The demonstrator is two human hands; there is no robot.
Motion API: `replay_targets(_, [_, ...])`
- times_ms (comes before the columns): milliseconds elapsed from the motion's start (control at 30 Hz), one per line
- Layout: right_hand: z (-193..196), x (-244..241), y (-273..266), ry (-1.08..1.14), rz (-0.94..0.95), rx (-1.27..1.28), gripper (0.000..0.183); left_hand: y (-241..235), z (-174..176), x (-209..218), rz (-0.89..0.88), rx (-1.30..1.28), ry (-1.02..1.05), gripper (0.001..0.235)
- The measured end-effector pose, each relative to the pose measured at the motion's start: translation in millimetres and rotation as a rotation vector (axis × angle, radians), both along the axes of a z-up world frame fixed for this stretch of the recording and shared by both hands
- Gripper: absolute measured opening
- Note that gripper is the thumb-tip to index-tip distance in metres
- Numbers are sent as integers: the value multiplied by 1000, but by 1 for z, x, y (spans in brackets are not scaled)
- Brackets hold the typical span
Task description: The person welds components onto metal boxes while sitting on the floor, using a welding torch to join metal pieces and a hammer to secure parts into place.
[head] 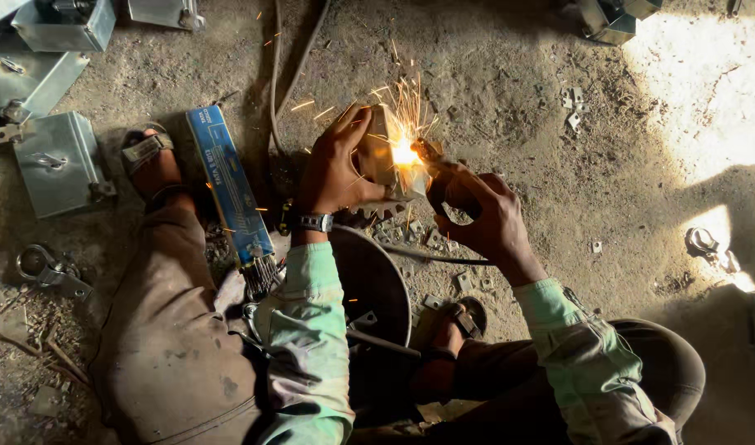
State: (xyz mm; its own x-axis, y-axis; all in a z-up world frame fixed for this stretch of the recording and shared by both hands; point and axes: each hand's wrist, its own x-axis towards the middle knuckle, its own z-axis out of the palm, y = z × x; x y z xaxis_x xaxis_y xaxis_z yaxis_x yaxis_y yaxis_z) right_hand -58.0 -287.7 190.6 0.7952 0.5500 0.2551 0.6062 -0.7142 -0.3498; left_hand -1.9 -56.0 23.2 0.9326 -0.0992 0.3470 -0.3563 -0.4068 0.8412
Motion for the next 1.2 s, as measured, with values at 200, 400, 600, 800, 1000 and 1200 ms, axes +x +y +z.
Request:
replay_targets(200, [-16, -1, -11, 121, -244, -29, 48, 9, 20, 4, -41, 59, -59, 116])
replay_targets(400, [-7, 1, -3, 261, -259, 1, 41, 7, 7, 10, -37, 98, -156, 107])
replay_targets(600, [-5, -4, -6, 3, -121, -48, 29, 9, 8, 7, -34, 131, 73, 114])
replay_targets(800, [-28, 5, -28, -73, -143, 9, 57, 5, 1, 11, -1, 34, -146, 123])
replay_targets(1000, [-18, -8, -21, 39, -171, 26, 68, 15, 20, 3, -21, 43, -62, 116])
replay_targets(1200, [-24, -5, -18, -6, -144, 3, 69, 14, 20, 3, -5, 38, -36, 115])
